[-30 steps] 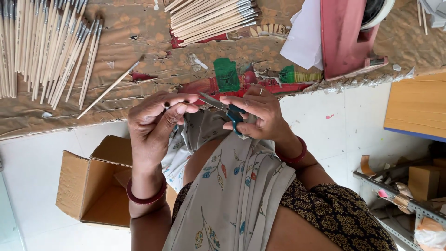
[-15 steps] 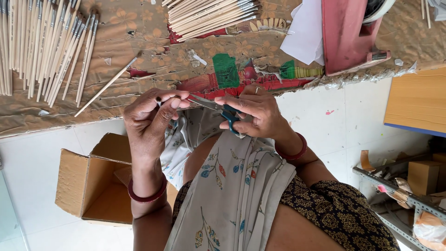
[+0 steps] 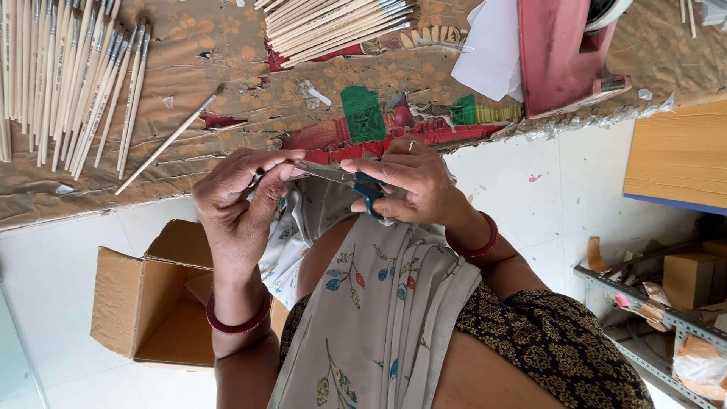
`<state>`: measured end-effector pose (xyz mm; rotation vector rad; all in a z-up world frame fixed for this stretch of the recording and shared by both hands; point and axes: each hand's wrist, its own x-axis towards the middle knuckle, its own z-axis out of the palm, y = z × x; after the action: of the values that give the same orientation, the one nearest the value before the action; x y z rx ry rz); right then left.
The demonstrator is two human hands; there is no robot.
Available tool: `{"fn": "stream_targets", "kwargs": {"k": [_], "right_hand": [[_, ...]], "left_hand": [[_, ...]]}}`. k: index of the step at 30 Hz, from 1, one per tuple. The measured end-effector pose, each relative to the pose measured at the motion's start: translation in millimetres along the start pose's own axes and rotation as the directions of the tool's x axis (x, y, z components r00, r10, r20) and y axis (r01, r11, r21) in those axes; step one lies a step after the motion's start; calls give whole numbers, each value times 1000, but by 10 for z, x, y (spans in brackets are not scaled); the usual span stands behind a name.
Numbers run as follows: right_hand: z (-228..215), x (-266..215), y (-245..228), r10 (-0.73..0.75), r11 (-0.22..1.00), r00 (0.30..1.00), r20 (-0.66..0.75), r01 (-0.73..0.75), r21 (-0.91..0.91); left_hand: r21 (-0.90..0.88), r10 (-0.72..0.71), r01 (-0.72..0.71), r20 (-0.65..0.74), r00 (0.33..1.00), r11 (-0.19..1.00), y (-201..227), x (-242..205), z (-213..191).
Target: Assembling paintbrush heads and handles and trimming components.
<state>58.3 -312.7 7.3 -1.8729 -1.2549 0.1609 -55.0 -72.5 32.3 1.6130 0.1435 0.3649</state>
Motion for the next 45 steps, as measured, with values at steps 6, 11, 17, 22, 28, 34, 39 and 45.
{"fn": "stream_targets", "kwargs": {"k": [6,11,17,22,28,34,39,45], "right_hand": [[-6,17,-5,-18,1000,1000,-9,18,5],[-14,8,9,-32,999,999,-17,32,12],[35,-36,54,-36,999,999,-33,36,-3],[52,-90,103,-29,999,998,-62,28,-25],[50,-106,130,37,997,996,-83,-31,65],[20,-85,94,86,994,986,-141,-76,73],[25,-66,79,101,992,986,-129,-91,81],[33,-41,57,37,995,994,-98,-27,101]], "left_hand": [[108,72,-72,9,997,992,1,-26,32],[143,83,-83,9,997,986,32,-42,43],[166,81,-82,11,997,983,23,-58,43],[208,95,-97,22,995,973,44,-34,29],[687,290,-230,29,957,689,-321,330,-321],[993,512,-114,91,854,13,-389,563,-480],[595,112,-126,61,992,793,122,283,-163],[-154,-110,122,82,990,980,-354,8,-167]]}}
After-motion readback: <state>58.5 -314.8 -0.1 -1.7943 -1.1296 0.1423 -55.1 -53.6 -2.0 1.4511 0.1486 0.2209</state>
